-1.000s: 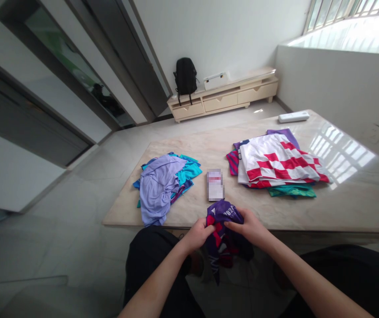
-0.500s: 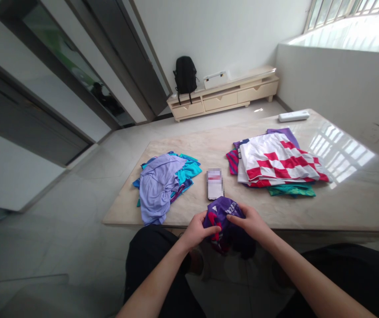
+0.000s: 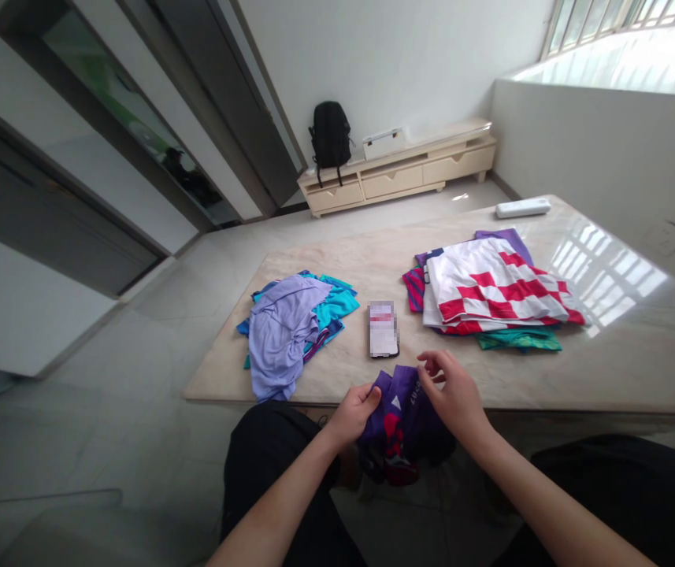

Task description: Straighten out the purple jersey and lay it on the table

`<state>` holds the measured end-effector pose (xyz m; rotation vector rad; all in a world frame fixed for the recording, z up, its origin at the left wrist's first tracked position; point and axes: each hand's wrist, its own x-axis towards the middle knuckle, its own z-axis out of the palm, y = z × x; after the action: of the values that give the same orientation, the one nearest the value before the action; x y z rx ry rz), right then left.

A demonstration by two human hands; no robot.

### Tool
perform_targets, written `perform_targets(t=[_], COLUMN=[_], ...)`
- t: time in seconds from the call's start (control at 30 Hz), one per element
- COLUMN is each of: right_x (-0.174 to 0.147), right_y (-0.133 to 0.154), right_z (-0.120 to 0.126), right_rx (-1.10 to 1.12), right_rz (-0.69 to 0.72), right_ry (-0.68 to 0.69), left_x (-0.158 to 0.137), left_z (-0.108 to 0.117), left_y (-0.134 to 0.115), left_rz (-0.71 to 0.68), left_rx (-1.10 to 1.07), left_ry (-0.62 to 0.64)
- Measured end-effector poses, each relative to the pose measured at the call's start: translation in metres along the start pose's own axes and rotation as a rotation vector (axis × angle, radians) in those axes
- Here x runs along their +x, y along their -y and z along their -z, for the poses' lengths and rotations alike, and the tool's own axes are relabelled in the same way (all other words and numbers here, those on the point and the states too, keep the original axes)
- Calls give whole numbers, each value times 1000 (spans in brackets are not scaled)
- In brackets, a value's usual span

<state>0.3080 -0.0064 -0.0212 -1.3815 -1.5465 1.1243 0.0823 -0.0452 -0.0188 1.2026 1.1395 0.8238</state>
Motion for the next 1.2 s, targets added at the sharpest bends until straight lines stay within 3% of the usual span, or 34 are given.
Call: perform_targets(t=[0.07,0.13,0.27,0.47,0.7,1.0,1.2], right_x=[-10,-20,-28,-13,-4,17,18], right_y=[8,13,8,-1,1,-11,5], right_z=[-3,-10,-24,-14,4,57,81], right_rx=[-45,-96,-389,-556,-602,-560,-358], right_rz=[62,116,151,83,61,-59,27], right_ry=[74,235,434,395,305,176,285], left_x=[0,0,1,-3,-22,-68,-66], left_z=[-1,-1,0,1,14,74,82], left_y=[0,-1,-1,-7,-28,-61,-56], left_rz=[0,-1,-11,4,47,-36,-262], left_rx=[14,25,28,-8,-40,64,388], left_ry=[-20,-28,-1,77,132,-8,-158])
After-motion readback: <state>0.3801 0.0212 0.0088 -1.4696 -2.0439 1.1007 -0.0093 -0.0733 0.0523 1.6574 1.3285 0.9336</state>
